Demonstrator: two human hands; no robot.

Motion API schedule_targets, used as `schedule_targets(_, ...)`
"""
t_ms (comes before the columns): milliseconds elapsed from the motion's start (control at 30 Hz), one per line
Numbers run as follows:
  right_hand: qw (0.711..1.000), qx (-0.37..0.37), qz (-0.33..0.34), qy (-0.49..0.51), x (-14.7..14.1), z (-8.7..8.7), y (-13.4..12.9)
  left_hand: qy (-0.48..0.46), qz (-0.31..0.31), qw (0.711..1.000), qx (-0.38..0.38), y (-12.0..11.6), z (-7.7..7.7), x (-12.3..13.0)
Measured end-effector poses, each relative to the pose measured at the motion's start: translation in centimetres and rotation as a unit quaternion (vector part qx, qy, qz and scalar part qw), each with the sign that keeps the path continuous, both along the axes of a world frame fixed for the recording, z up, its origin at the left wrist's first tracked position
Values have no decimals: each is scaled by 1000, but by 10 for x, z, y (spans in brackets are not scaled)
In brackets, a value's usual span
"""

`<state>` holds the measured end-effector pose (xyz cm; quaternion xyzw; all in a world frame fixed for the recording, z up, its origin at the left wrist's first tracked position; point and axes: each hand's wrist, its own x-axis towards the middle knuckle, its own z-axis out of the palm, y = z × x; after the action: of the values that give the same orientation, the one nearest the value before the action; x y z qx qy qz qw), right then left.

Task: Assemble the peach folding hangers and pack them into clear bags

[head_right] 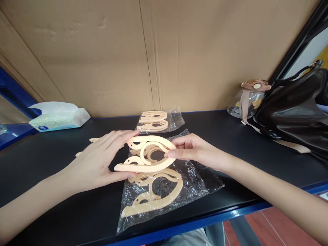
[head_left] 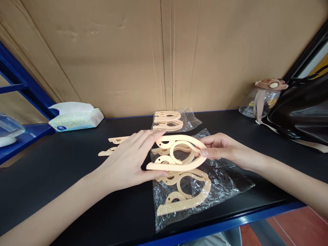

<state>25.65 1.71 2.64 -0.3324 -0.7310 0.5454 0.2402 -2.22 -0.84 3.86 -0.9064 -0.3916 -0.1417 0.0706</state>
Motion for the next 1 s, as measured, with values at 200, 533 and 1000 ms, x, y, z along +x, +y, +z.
schedule_targets(200, 999, 46, -14, -14, -2, 3, -4, -15, 17, 999, 43, -1, -2, -2)
schedule_targets(533, 998, 61, -12, 8, -2, 3, -4, -22, 11, 997, 71, -1, -2, 0)
schedule_targets(1000, 999, 27, -11, 29, 0, -5, 2, -30, 11, 999, 25, -3, -1, -1)
